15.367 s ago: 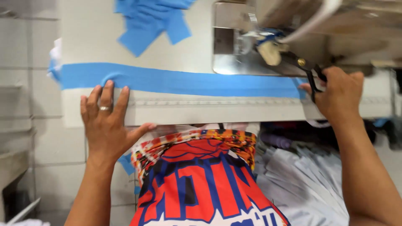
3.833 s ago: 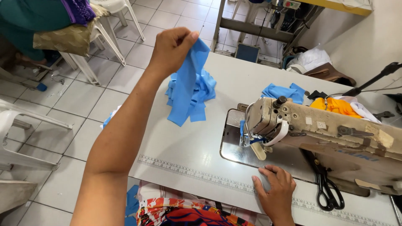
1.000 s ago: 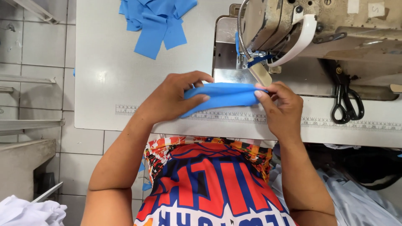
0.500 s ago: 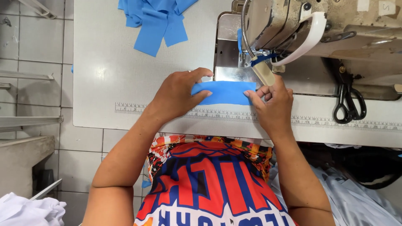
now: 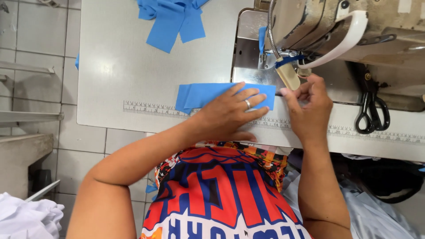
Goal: Measuring and cutting blue fabric into strips using scissors on a sewing machine table.
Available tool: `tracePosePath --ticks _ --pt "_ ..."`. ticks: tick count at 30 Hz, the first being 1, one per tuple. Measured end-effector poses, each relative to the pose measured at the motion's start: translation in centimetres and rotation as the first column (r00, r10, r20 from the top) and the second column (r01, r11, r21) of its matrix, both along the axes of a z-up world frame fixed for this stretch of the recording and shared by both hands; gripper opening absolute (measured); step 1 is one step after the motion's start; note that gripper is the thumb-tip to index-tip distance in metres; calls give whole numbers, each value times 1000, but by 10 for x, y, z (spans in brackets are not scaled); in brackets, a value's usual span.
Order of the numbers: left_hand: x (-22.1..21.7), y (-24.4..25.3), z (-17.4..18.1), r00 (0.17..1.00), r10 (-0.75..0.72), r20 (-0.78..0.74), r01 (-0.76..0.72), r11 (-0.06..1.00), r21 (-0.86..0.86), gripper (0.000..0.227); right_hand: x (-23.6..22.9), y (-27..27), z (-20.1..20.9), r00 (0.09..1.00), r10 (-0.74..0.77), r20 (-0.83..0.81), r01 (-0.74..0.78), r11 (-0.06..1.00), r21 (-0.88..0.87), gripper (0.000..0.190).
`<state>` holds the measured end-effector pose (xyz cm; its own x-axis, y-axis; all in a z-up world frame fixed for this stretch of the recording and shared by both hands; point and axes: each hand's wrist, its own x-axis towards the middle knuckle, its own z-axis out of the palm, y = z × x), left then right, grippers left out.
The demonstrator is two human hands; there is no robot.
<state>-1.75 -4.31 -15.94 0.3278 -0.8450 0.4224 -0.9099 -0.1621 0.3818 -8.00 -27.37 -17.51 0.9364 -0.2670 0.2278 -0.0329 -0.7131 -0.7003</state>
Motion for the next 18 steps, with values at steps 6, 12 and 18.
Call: tracePosePath --ticks 6,12,18 --pt "39 14 -9 997 -19 70 16 999 37 70 13 -14 7 969 247 -17 -242 930 -276 13" --pt "58 13 -2 995 -101 12 98 986 138 69 39 5 18 938 328 -113 -347 864 -365 39" --pt "61 8 -7 995 -97 7 96 991 95 68 44 6 10 934 353 -55 -338 823 -457 44"
